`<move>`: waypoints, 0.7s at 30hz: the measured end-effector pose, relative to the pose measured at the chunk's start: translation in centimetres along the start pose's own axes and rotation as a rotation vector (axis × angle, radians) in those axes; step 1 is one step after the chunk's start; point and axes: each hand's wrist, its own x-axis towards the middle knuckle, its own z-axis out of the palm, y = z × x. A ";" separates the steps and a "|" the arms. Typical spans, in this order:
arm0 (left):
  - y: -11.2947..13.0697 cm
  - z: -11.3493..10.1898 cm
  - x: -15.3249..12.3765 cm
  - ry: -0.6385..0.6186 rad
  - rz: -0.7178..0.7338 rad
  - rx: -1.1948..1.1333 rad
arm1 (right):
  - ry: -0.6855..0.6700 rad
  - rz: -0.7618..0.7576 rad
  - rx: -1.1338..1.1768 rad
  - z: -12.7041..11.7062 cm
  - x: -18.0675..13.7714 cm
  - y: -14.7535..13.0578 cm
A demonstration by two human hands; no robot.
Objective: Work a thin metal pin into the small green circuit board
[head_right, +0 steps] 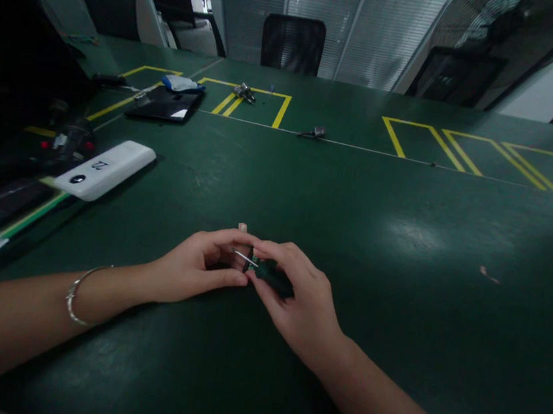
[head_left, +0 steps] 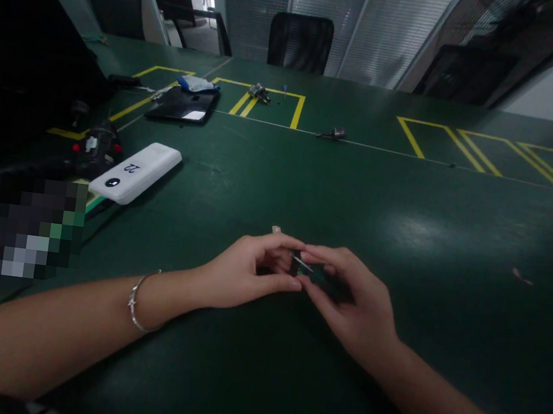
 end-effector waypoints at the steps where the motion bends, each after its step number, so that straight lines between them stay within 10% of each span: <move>1: 0.1 0.0 0.0 -0.009 -0.003 -0.033 | 0.000 -0.012 0.002 0.0 0.0 0.0; 21: 0.5 -0.1 0.3 0.136 0.075 0.255 | 0.067 0.020 0.060 0.0 0.0 -0.4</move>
